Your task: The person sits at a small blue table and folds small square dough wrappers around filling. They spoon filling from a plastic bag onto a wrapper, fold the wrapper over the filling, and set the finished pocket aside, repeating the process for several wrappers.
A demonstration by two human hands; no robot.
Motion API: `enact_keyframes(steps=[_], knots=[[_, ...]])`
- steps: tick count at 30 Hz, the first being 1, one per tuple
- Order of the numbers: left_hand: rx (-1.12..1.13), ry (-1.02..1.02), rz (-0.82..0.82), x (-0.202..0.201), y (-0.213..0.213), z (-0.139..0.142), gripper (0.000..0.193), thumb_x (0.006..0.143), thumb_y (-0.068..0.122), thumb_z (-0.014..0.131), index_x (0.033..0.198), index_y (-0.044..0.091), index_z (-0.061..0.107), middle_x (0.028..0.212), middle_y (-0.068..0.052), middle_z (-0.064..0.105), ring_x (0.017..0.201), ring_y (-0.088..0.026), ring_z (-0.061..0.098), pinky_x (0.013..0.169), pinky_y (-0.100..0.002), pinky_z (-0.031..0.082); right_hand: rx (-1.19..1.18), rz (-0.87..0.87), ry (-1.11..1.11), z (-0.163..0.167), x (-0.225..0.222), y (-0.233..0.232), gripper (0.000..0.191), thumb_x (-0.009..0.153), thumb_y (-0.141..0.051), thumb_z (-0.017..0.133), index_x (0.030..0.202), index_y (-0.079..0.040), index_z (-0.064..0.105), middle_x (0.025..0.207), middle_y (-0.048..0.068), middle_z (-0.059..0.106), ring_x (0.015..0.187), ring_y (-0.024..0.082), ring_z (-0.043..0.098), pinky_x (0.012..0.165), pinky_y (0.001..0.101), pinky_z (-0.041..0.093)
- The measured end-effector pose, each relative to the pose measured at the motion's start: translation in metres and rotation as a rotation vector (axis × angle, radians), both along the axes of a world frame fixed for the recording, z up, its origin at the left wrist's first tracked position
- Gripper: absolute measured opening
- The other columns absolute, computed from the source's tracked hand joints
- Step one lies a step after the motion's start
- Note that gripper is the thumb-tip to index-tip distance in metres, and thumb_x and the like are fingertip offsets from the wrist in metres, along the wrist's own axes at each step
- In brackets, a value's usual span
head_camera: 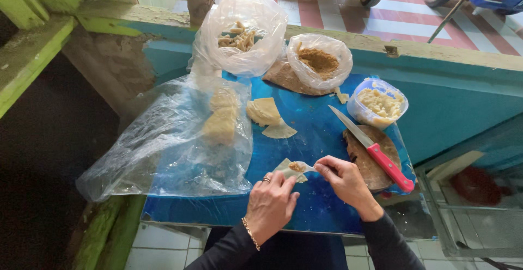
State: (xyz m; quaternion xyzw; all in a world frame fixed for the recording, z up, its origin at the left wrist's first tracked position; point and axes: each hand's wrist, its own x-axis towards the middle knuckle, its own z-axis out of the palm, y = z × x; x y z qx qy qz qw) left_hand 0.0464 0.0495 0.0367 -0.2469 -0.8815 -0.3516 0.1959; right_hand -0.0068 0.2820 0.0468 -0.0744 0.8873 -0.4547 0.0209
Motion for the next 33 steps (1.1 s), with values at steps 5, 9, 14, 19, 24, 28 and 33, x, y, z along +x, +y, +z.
enact_keyframes(steps=[5, 9, 14, 19, 24, 28, 33], knots=[[-0.009, -0.061, -0.055, 0.003, 0.001, 0.003, 0.029, 0.084, 0.023, 0.076, 0.108, 0.007, 0.07, 0.094, -0.013, 0.061, 0.091, -0.032, 0.064, 0.071, -0.044, 0.05, 0.014, -0.024, -0.016, -0.003, -0.003, 0.0, 0.018, 0.096, -0.019, 0.067, 0.098, -0.004, 0.076, 0.07, 0.0, 0.064, 0.065, 0.005, 0.054, 0.058, 0.0244, 0.046], [0.038, -0.113, -0.113, 0.007, 0.002, 0.003, 0.024, 0.087, 0.026, 0.076, 0.106, 0.011, 0.072, 0.092, -0.01, 0.061, 0.09, -0.03, 0.065, 0.072, -0.043, 0.05, 0.018, 0.007, 0.064, -0.003, 0.0, -0.001, 0.018, 0.095, -0.019, 0.067, 0.099, -0.004, 0.074, 0.072, -0.003, 0.067, 0.067, 0.003, 0.056, 0.059, 0.0228, 0.048], [0.001, -0.011, -0.001, 0.008, -0.003, 0.003, 0.038, 0.085, 0.029, 0.076, 0.115, 0.006, 0.07, 0.096, -0.011, 0.061, 0.092, -0.028, 0.063, 0.072, -0.043, 0.049, 0.039, -0.045, -0.004, -0.001, 0.001, -0.004, 0.018, 0.096, -0.02, 0.068, 0.099, -0.004, 0.076, 0.069, -0.001, 0.061, 0.064, 0.005, 0.05, 0.056, 0.0255, 0.042], [-0.098, 0.017, 0.055, 0.006, -0.001, 0.004, 0.046, 0.083, 0.032, 0.077, 0.118, 0.003, 0.068, 0.098, -0.013, 0.061, 0.096, -0.03, 0.062, 0.072, -0.043, 0.047, 0.004, -0.05, 0.025, -0.003, -0.001, -0.003, 0.017, 0.095, -0.019, 0.067, 0.099, -0.005, 0.076, 0.07, -0.002, 0.064, 0.065, 0.004, 0.054, 0.057, 0.0246, 0.045], [-0.047, -0.069, 0.04, 0.012, 0.005, 0.006, 0.042, 0.084, 0.032, 0.077, 0.116, 0.005, 0.068, 0.095, -0.013, 0.061, 0.094, -0.031, 0.063, 0.071, -0.044, 0.048, 0.027, -0.043, 0.056, -0.004, 0.002, -0.002, 0.017, 0.094, -0.018, 0.068, 0.1, -0.004, 0.075, 0.072, -0.001, 0.068, 0.066, 0.004, 0.056, 0.058, 0.025, 0.048], [0.0, -0.053, 0.06, 0.016, -0.007, 0.008, 0.035, 0.085, 0.03, 0.076, 0.111, 0.006, 0.068, 0.094, -0.011, 0.061, 0.091, -0.03, 0.063, 0.071, -0.042, 0.051, 0.07, -0.044, 0.063, 0.0, 0.007, -0.006, 0.016, 0.093, -0.018, 0.07, 0.099, -0.004, 0.076, 0.071, 0.002, 0.069, 0.063, 0.008, 0.056, 0.056, 0.0271, 0.047], [0.053, -0.017, 0.116, 0.013, -0.021, 0.012, 0.025, 0.087, 0.024, 0.075, 0.108, 0.01, 0.071, 0.089, -0.009, 0.06, 0.085, -0.029, 0.064, 0.071, -0.042, 0.052, 0.219, 0.022, 0.311, 0.01, 0.024, -0.019, 0.012, 0.091, -0.015, 0.07, 0.099, -0.006, 0.072, 0.084, 0.007, 0.07, 0.063, 0.018, 0.066, 0.058, 0.0308, 0.052]])
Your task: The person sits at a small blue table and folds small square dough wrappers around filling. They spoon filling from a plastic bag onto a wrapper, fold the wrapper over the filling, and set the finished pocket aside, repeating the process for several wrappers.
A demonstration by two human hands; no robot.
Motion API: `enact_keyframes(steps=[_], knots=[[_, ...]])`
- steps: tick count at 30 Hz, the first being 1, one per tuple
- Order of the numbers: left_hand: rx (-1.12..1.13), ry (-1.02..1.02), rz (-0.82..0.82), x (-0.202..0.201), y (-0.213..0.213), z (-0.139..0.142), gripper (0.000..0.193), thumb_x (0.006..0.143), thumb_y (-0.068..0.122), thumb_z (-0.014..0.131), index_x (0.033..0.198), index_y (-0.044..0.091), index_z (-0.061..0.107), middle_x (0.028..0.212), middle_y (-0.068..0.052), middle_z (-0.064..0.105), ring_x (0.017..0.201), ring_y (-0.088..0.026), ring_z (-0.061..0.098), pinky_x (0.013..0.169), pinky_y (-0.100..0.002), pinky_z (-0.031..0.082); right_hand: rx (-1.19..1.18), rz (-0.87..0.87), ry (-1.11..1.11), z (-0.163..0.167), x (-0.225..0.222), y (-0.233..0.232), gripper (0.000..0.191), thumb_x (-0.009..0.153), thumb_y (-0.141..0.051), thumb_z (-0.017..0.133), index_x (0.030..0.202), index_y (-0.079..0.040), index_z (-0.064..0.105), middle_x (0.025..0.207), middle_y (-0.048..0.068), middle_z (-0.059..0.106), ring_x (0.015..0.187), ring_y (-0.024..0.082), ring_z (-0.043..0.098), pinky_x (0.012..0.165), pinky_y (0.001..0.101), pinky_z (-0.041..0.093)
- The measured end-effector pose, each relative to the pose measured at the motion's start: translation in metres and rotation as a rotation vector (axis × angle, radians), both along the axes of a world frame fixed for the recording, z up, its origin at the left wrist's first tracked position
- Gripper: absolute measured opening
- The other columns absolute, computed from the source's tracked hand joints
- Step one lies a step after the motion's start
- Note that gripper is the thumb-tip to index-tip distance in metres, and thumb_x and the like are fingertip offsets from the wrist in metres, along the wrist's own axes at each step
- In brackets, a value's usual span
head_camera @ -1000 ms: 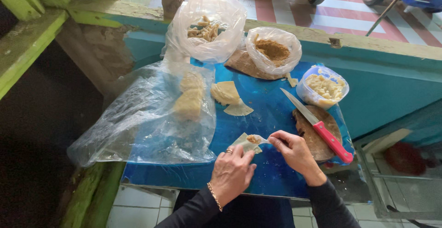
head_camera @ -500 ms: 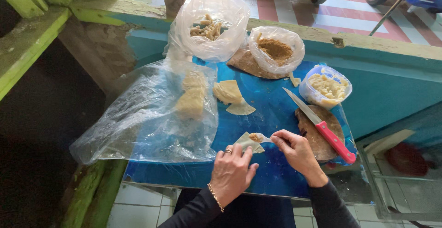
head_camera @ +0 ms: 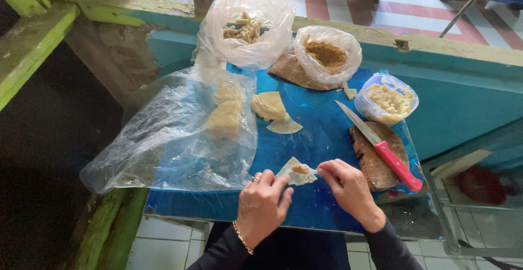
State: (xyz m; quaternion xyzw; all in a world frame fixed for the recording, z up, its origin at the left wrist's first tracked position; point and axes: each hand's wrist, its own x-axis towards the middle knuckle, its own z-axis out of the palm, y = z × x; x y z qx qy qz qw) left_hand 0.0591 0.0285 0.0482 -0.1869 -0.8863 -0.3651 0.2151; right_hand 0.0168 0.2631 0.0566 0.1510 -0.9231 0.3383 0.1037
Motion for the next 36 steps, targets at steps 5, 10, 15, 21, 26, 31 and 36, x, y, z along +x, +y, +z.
enact_keyframes(steps=[5, 10, 15, 21, 26, 31, 36], knots=[[-0.024, 0.023, 0.018, -0.019, -0.004, 0.003, 0.02, 0.087, 0.018, 0.073, 0.105, 0.009, 0.072, 0.089, -0.008, 0.06, 0.087, -0.028, 0.064, 0.072, -0.042, 0.051, 0.143, 0.015, 0.207, 0.014, 0.017, -0.011, 0.01, 0.091, -0.01, 0.067, 0.1, -0.01, 0.071, 0.083, 0.009, 0.066, 0.07, 0.029, 0.069, 0.06, 0.0386, 0.053], [-0.071, -0.023, -0.032, -0.038, -0.003, 0.004, 0.019, 0.083, 0.018, 0.075, 0.101, 0.011, 0.072, 0.092, -0.007, 0.06, 0.091, -0.028, 0.064, 0.074, -0.042, 0.051, 0.24, 0.018, 0.268, 0.02, 0.021, -0.016, 0.01, 0.09, -0.009, 0.068, 0.099, -0.011, 0.072, 0.08, 0.009, 0.063, 0.068, 0.031, 0.067, 0.058, 0.0409, 0.052], [-0.065, -0.074, -0.088, -0.045, -0.005, -0.002, 0.022, 0.08, 0.018, 0.077, 0.1, 0.011, 0.072, 0.094, -0.007, 0.061, 0.094, -0.028, 0.063, 0.073, -0.043, 0.05, 0.167, 0.072, 0.277, 0.02, 0.023, -0.018, 0.015, 0.088, -0.004, 0.069, 0.102, -0.01, 0.071, 0.082, 0.009, 0.063, 0.068, 0.029, 0.067, 0.058, 0.0391, 0.053], [-0.078, -0.101, -0.084, -0.044, -0.008, -0.01, 0.02, 0.079, 0.016, 0.077, 0.097, 0.009, 0.071, 0.093, -0.009, 0.061, 0.093, -0.03, 0.064, 0.074, -0.044, 0.051, 0.14, 0.05, 0.369, 0.018, 0.021, -0.016, 0.018, 0.087, -0.002, 0.068, 0.103, -0.01, 0.071, 0.087, 0.008, 0.066, 0.072, 0.029, 0.069, 0.06, 0.0388, 0.053], [0.0, -0.085, -0.057, -0.04, -0.009, -0.016, 0.013, 0.085, 0.011, 0.073, 0.095, 0.005, 0.067, 0.094, -0.013, 0.059, 0.091, -0.033, 0.064, 0.077, -0.043, 0.053, 0.08, 0.019, 0.182, 0.01, 0.014, -0.01, 0.009, 0.092, -0.007, 0.07, 0.1, -0.008, 0.073, 0.081, 0.008, 0.065, 0.063, 0.024, 0.064, 0.057, 0.0338, 0.051], [-0.015, -0.113, -0.036, -0.038, -0.007, -0.02, 0.016, 0.085, 0.012, 0.073, 0.09, 0.004, 0.061, 0.093, -0.015, 0.057, 0.091, -0.035, 0.063, 0.074, -0.044, 0.053, -0.316, -0.037, -0.04, 0.005, -0.028, 0.006, 0.013, 0.097, -0.007, 0.063, 0.101, -0.004, 0.075, 0.079, 0.001, 0.069, 0.069, 0.007, 0.06, 0.061, 0.0246, 0.048], [0.008, -0.109, -0.055, -0.04, -0.003, -0.022, 0.013, 0.087, 0.011, 0.071, 0.089, 0.005, 0.059, 0.093, -0.013, 0.057, 0.093, -0.033, 0.064, 0.076, -0.042, 0.054, -0.318, -0.242, 0.184, 0.029, -0.156, 0.039, 0.02, 0.1, -0.008, 0.057, 0.099, -0.002, 0.076, 0.075, 0.003, 0.064, 0.069, 0.008, 0.057, 0.061, 0.0247, 0.045]])
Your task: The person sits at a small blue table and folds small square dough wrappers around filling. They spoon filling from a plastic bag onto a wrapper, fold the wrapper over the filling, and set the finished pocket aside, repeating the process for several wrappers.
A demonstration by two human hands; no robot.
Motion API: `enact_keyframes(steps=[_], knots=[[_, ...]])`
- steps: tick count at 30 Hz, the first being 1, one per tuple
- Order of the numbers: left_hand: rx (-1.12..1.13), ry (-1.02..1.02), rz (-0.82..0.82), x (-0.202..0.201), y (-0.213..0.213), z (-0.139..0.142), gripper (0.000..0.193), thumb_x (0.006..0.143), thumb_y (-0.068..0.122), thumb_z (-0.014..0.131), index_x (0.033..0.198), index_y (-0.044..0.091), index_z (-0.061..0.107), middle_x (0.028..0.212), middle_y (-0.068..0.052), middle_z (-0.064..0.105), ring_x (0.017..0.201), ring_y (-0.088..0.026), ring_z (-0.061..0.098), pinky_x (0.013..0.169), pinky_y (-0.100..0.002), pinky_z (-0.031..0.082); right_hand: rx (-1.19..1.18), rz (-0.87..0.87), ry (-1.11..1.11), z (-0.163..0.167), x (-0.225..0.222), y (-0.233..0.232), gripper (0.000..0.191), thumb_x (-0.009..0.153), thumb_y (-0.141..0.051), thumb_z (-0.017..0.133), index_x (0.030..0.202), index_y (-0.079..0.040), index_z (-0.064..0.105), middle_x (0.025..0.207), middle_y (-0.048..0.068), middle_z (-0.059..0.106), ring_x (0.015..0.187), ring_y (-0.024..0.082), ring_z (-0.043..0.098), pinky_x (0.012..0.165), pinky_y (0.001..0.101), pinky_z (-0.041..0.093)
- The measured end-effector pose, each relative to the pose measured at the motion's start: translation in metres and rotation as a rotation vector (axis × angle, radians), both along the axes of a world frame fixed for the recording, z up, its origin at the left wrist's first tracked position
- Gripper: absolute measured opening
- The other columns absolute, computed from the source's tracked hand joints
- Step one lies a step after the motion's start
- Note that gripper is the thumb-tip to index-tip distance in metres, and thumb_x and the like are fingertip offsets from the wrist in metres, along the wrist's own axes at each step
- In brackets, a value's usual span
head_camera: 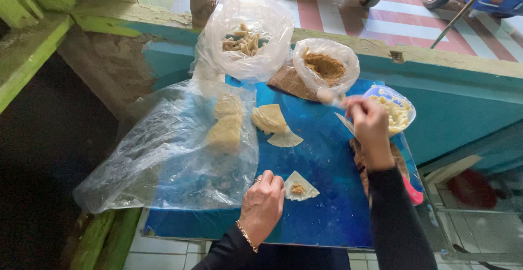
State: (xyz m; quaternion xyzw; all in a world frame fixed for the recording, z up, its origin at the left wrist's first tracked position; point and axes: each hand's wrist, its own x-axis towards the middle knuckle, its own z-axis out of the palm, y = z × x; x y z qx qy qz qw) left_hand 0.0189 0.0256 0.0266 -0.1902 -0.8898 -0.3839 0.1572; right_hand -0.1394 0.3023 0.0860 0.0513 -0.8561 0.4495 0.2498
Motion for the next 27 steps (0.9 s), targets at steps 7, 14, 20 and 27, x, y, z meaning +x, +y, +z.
enact_keyframes(steps=[7, 14, 20, 27], knots=[[-0.015, 0.036, 0.003, 0.005, -0.002, 0.001, 0.019, 0.086, 0.013, 0.073, 0.091, 0.003, 0.058, 0.093, -0.016, 0.056, 0.091, -0.035, 0.062, 0.075, -0.043, 0.053, 0.811, -0.345, 0.277, 0.033, -0.11, -0.026, 0.016, 0.092, -0.02, 0.074, 0.096, -0.005, 0.075, 0.089, 0.017, 0.073, 0.078, 0.037, 0.07, 0.063, 0.046, 0.053], [0.0, -0.025, -0.022, -0.001, -0.002, -0.004, 0.013, 0.087, 0.008, 0.069, 0.089, 0.004, 0.057, 0.094, -0.015, 0.057, 0.091, -0.036, 0.062, 0.075, -0.045, 0.052, 0.493, 0.272, 0.134, 0.012, 0.073, -0.063, 0.005, 0.09, -0.017, 0.071, 0.093, -0.014, 0.073, 0.095, 0.005, 0.071, 0.084, 0.026, 0.07, 0.072, 0.0364, 0.055], [0.017, -0.082, -0.037, -0.003, 0.002, 0.002, 0.012, 0.087, 0.01, 0.067, 0.09, 0.005, 0.058, 0.093, -0.015, 0.058, 0.091, -0.038, 0.063, 0.074, -0.048, 0.052, 0.564, -0.04, -0.262, -0.009, 0.182, -0.068, 0.015, 0.082, -0.032, 0.077, 0.086, -0.017, 0.077, 0.088, 0.001, 0.071, 0.068, 0.024, 0.07, 0.062, 0.037, 0.054], [0.007, -0.188, -0.018, -0.007, 0.003, 0.018, 0.012, 0.091, 0.017, 0.065, 0.092, 0.007, 0.06, 0.089, -0.015, 0.067, 0.084, -0.039, 0.067, 0.072, -0.049, 0.052, 0.418, -0.018, -0.298, -0.022, 0.173, -0.073, 0.013, 0.083, -0.029, 0.076, 0.088, -0.017, 0.076, 0.087, 0.0, 0.071, 0.063, 0.021, 0.068, 0.061, 0.0356, 0.054]])
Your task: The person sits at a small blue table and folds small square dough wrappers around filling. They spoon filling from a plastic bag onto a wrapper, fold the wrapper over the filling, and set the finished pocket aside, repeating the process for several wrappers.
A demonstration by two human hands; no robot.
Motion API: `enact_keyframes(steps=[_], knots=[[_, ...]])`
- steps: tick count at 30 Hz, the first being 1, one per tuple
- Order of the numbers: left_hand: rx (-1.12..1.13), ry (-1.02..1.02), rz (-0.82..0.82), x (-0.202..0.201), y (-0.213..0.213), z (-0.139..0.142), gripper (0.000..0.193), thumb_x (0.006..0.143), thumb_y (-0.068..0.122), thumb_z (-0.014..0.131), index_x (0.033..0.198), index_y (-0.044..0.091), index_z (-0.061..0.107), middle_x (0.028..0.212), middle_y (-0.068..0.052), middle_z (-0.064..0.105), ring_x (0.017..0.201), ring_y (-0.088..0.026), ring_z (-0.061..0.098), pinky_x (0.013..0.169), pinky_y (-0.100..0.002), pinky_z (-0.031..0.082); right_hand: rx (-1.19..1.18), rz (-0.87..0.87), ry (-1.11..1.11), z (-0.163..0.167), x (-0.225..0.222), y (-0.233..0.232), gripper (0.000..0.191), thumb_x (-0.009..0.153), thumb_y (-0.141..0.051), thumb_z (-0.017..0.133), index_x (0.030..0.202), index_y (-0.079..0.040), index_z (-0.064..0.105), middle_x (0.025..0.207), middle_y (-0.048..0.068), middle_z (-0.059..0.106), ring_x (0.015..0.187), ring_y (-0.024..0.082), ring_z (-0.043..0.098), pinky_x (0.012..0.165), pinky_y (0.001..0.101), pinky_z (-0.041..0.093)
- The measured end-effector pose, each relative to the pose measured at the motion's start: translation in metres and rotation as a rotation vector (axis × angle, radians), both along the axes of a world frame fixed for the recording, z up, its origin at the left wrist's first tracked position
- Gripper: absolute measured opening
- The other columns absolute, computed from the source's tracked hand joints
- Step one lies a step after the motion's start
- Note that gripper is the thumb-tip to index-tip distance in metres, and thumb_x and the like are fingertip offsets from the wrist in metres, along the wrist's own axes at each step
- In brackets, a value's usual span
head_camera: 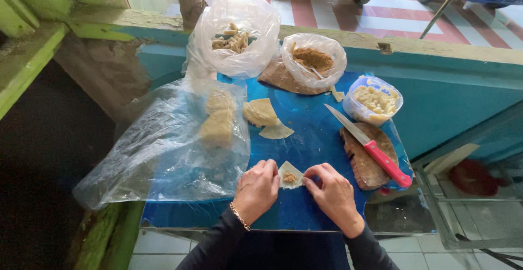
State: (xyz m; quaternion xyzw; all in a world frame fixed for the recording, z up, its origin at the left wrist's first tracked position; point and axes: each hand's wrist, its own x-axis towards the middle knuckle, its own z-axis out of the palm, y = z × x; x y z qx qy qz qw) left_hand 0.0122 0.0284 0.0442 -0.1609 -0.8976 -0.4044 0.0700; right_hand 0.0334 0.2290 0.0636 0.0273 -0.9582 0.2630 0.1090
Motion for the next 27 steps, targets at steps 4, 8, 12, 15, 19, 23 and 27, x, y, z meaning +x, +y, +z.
enact_keyframes(steps=[4, 8, 12, 15, 19, 23, 27], knots=[[0.079, 0.053, -0.038, 0.0, 0.001, -0.002, 0.013, 0.093, 0.016, 0.065, 0.092, 0.006, 0.058, 0.085, -0.014, 0.069, 0.084, -0.036, 0.068, 0.071, -0.047, 0.052, 0.014, 0.029, -0.029, 0.003, -0.002, 0.001, 0.012, 0.085, -0.029, 0.075, 0.09, -0.018, 0.075, 0.085, -0.001, 0.071, 0.065, 0.02, 0.069, 0.062, 0.0353, 0.055], [0.159, 0.069, -0.05, 0.0, 0.0, -0.005, 0.012, 0.091, 0.013, 0.067, 0.094, 0.005, 0.058, 0.085, -0.012, 0.069, 0.083, -0.034, 0.069, 0.07, -0.045, 0.053, 0.125, 0.025, 0.167, 0.003, 0.006, 0.005, 0.017, 0.081, -0.03, 0.078, 0.09, -0.015, 0.075, 0.089, 0.003, 0.068, 0.071, 0.026, 0.068, 0.061, 0.0389, 0.053], [0.158, 0.096, -0.057, 0.003, 0.001, -0.007, 0.011, 0.09, 0.011, 0.07, 0.093, 0.005, 0.061, 0.086, -0.013, 0.069, 0.083, -0.034, 0.068, 0.071, -0.044, 0.053, 0.017, -0.015, -0.003, 0.0, 0.005, 0.001, 0.013, 0.083, -0.027, 0.076, 0.087, -0.016, 0.074, 0.089, 0.002, 0.069, 0.065, 0.023, 0.069, 0.062, 0.0377, 0.054], [0.201, 0.162, -0.077, 0.005, 0.002, -0.008, 0.01, 0.089, 0.009, 0.068, 0.095, 0.005, 0.061, 0.09, -0.014, 0.068, 0.086, -0.034, 0.068, 0.073, -0.043, 0.054, -0.025, -0.005, -0.043, -0.001, 0.0, -0.001, 0.013, 0.085, -0.026, 0.075, 0.091, -0.014, 0.073, 0.086, 0.002, 0.071, 0.064, 0.022, 0.069, 0.062, 0.0367, 0.055], [0.239, 0.147, -0.106, 0.005, 0.002, -0.01, 0.01, 0.09, 0.007, 0.068, 0.098, 0.005, 0.062, 0.092, -0.013, 0.07, 0.088, -0.033, 0.069, 0.075, -0.042, 0.054, -0.234, 0.055, -0.055, -0.001, -0.004, 0.0, 0.018, 0.084, -0.025, 0.074, 0.097, -0.013, 0.072, 0.081, 0.003, 0.074, 0.065, 0.018, 0.072, 0.06, 0.0348, 0.056], [0.26, 0.171, -0.148, 0.006, -0.001, -0.013, 0.016, 0.087, 0.004, 0.068, 0.101, 0.004, 0.062, 0.092, -0.011, 0.071, 0.09, -0.032, 0.069, 0.077, -0.041, 0.055, -0.195, -0.012, -0.081, -0.002, -0.001, 0.003, 0.026, 0.078, -0.027, 0.078, 0.101, -0.015, 0.073, 0.083, 0.001, 0.073, 0.064, 0.018, 0.07, 0.06, 0.0342, 0.056], [0.196, 0.216, -0.17, 0.006, -0.002, -0.015, 0.016, 0.088, 0.004, 0.069, 0.102, 0.004, 0.062, 0.091, -0.011, 0.07, 0.091, -0.031, 0.067, 0.079, -0.041, 0.054, -0.029, -0.059, -0.042, -0.005, 0.003, 0.002, 0.019, 0.08, -0.029, 0.08, 0.091, -0.015, 0.075, 0.088, 0.002, 0.068, 0.068, 0.019, 0.069, 0.062, 0.0348, 0.054]])
